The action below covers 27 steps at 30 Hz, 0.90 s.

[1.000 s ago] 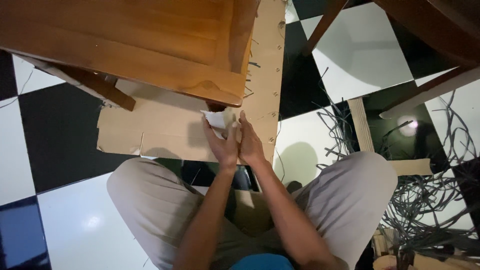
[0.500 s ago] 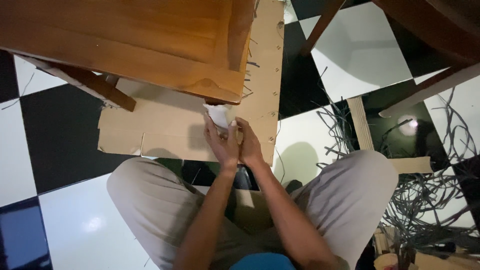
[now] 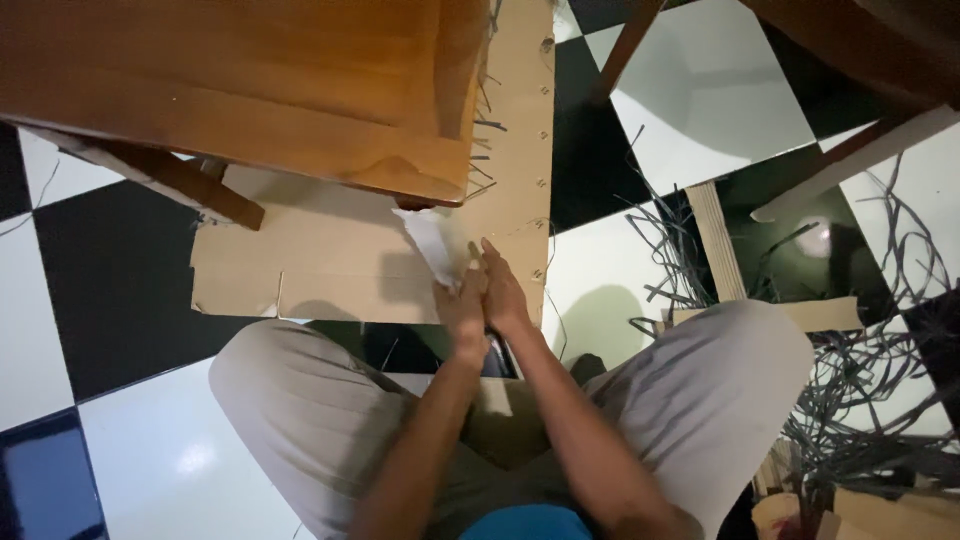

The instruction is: Wrapping a wooden table leg with protective paper and securing it with ties

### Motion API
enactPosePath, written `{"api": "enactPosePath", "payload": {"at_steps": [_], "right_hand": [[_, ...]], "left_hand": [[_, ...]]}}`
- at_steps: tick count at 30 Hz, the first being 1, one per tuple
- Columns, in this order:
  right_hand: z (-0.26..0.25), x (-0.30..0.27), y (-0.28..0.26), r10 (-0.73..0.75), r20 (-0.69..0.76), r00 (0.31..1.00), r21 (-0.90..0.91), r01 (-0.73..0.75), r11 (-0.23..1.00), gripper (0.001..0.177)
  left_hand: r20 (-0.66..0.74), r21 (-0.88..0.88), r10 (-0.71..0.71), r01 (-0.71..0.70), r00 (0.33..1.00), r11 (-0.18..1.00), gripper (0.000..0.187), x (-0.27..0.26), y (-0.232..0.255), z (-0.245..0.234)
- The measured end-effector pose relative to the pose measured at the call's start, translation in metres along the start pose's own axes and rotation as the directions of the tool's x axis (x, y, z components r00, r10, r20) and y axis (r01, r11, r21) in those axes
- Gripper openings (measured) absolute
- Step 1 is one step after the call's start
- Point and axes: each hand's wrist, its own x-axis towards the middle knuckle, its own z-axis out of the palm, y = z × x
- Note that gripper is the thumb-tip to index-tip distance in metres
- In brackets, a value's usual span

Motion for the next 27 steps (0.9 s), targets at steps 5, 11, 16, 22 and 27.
{"api": "enactPosePath", "payload": {"at_steps": [5, 11, 16, 22, 27], "right_hand": [[-0.009, -0.003, 0.047, 0.125, -0.007, 0.992, -0.085, -0.125, 0.988, 0.079], [-0.048, -0.021, 0.069, 0.272, -0.12, 0.955, -0.147, -0.288, 0.946, 0.062], [-0.075, -0.02, 0.183, 0.327, -0.285, 0.901, -0.191, -0.388, 0.902, 0.07], [-0.145, -0.047, 0.217, 0.347, -0.628, 0.697, -0.166, -0.556, 0.815, 0.058], [-0.2, -0.061, 0.243, 0.414, -0.616, 0.67, -0.182, -0.633, 0.753, 0.059]], "left_hand": [[0.174, 0.179, 0.009, -0.041, 0.985, 0.983, 0.032, 0.023, -0.068, 0.0], [0.293, 0.392, -0.158, 0.033, 0.943, 0.919, 0.053, -0.006, -0.084, 0.033], [0.308, 0.624, -0.21, -0.03, 0.928, 0.781, 0.079, 0.001, -0.125, 0.055], [0.445, 0.702, -0.274, -0.142, 0.852, 0.697, 0.065, 0.004, -0.159, 0.058], [0.454, 0.74, -0.329, -0.144, 0.828, 0.657, 0.063, 0.006, -0.157, 0.057]]}}
